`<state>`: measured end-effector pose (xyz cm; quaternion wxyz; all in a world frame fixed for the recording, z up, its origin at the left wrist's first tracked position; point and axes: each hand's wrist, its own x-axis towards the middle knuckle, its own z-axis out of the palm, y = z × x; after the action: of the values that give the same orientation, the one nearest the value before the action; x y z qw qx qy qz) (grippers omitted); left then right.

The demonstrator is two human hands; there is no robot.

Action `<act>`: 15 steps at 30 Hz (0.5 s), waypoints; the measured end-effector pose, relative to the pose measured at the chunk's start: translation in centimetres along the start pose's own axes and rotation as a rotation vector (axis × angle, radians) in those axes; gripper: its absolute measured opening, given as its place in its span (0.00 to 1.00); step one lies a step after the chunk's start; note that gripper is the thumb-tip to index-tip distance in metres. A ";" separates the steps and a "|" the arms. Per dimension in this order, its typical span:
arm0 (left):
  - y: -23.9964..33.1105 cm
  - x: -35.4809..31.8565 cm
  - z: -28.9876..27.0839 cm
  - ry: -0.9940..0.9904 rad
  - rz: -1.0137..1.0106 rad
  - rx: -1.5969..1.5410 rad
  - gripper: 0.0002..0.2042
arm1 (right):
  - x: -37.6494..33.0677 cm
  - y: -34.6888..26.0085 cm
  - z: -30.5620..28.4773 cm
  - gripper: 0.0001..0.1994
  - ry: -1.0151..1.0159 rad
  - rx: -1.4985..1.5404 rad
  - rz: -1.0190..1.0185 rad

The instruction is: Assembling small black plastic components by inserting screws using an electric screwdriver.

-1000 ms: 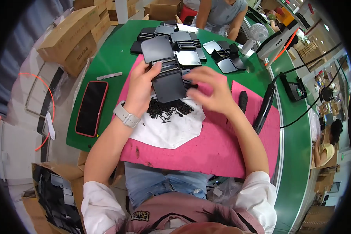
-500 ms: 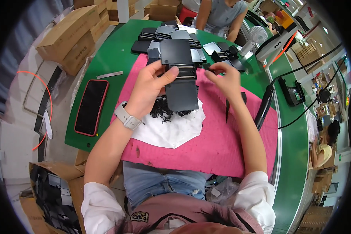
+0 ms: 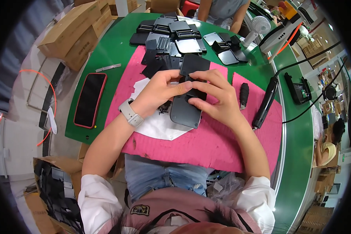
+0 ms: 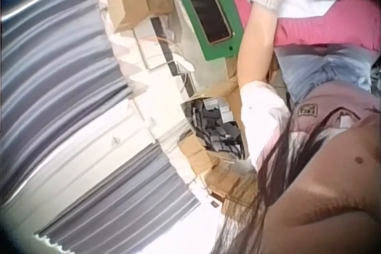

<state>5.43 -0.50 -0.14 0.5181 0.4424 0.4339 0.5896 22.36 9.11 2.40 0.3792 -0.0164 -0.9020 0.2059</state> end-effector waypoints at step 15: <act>2.3 -1.5 -3.8 -0.147 0.210 1.363 0.10 | -4.1 -0.5 -3.9 0.12 -0.253 -0.051 0.239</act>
<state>1.38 -2.39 1.08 0.0929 0.7478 0.6260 0.2010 28.03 9.26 2.25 0.2348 -0.1070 -0.9391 0.2271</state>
